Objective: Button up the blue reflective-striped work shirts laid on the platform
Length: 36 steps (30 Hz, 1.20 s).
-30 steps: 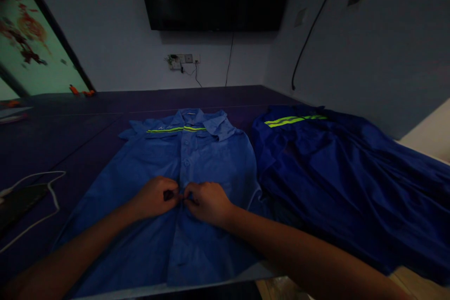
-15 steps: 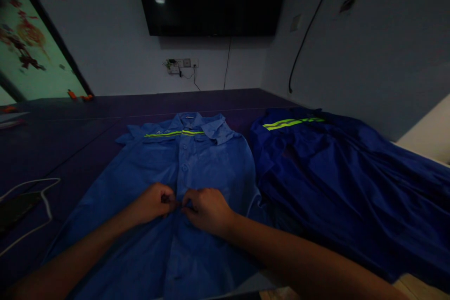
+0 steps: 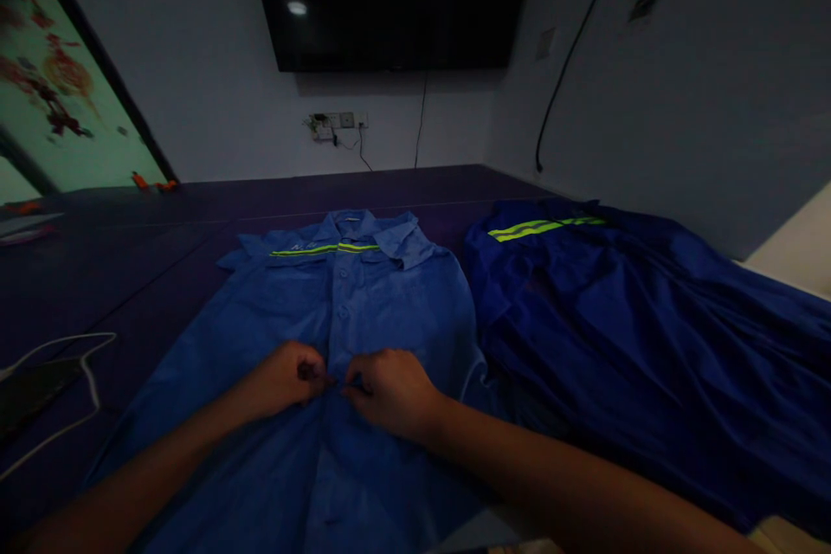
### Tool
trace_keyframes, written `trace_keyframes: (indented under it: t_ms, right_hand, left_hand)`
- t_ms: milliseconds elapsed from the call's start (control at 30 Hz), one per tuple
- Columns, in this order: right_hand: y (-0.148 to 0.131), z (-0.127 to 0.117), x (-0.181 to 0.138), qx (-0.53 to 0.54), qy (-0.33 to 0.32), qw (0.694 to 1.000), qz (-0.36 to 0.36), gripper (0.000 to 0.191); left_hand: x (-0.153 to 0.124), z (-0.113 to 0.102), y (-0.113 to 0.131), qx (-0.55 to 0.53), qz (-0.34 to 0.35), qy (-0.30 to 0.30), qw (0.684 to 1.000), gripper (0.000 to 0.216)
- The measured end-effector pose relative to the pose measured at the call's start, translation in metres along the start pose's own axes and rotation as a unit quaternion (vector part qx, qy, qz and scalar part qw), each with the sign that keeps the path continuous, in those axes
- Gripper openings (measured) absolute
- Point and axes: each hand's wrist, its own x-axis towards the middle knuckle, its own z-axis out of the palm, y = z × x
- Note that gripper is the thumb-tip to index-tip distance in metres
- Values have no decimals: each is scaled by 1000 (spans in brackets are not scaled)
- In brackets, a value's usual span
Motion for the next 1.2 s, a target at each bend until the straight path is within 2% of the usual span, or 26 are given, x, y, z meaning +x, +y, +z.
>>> trace_keyframes:
  t_ms: [167, 567, 1200]
  right_hand:
    - [2, -1, 0, 0, 11, 999, -43, 13]
    - [5, 0, 0, 3, 17, 996, -92, 15]
    - [8, 0, 2, 36, 10, 997, -73, 13]
  left_hand:
    - [1, 0, -2, -18, -18, 6, 1000, 23]
    - [2, 0, -4, -21, -12, 9, 1000, 26]
    - [3, 1, -7, -20, -13, 11, 1000, 26]
